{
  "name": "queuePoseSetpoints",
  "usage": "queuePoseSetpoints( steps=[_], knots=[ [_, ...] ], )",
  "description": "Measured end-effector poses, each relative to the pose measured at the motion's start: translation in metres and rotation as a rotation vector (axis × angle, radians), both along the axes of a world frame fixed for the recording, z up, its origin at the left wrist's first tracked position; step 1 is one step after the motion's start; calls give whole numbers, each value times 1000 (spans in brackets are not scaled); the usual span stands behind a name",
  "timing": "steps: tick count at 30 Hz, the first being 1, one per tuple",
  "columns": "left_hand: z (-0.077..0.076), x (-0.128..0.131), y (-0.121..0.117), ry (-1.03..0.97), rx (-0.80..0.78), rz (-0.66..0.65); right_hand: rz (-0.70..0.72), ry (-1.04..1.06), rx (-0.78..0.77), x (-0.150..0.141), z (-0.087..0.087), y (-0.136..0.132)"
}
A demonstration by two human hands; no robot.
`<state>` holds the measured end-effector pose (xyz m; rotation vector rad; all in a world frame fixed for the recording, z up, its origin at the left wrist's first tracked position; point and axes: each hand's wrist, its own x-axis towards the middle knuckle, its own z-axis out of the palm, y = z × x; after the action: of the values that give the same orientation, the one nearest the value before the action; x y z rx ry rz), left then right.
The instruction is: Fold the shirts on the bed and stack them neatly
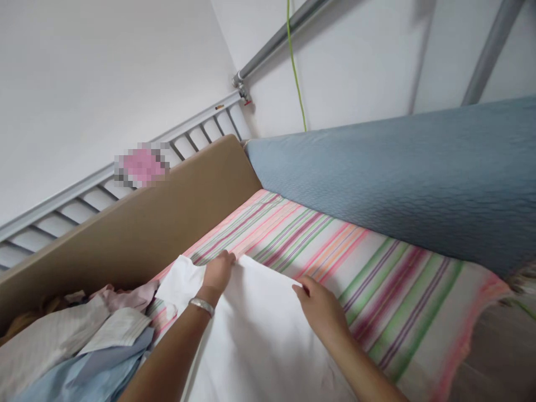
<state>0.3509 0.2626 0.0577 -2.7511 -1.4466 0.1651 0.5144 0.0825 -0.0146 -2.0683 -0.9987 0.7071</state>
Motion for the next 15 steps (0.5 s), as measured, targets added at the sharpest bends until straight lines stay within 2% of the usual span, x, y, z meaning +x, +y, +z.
queuePoseSetpoints(
  steps=[3, 5, 7, 10, 11, 13, 15],
  knots=[
    [18, 9, -2, -235, 232, -15, -48, -10, -26, 7, -3, 0],
    [15, -3, -21, -409, 344, -69, -49, 1, -61, 13, -6, 2],
    [-6, -33, -60, -514, 361, -102, -32, 22, -109, 19, -9, 3],
    [-60, -92, -150, -479, 188, -46, -3, -7, -108, 19, -9, 2],
    [-78, -111, -179, -450, 127, -21, -13, -47, -42, 16, -7, 1],
    [-104, -148, -221, -373, 29, 43, -30, -151, 215, 5, -3, -4],
    [-107, -183, -234, -336, -30, 199, 27, -185, 485, -9, -1, -8]
  ],
)
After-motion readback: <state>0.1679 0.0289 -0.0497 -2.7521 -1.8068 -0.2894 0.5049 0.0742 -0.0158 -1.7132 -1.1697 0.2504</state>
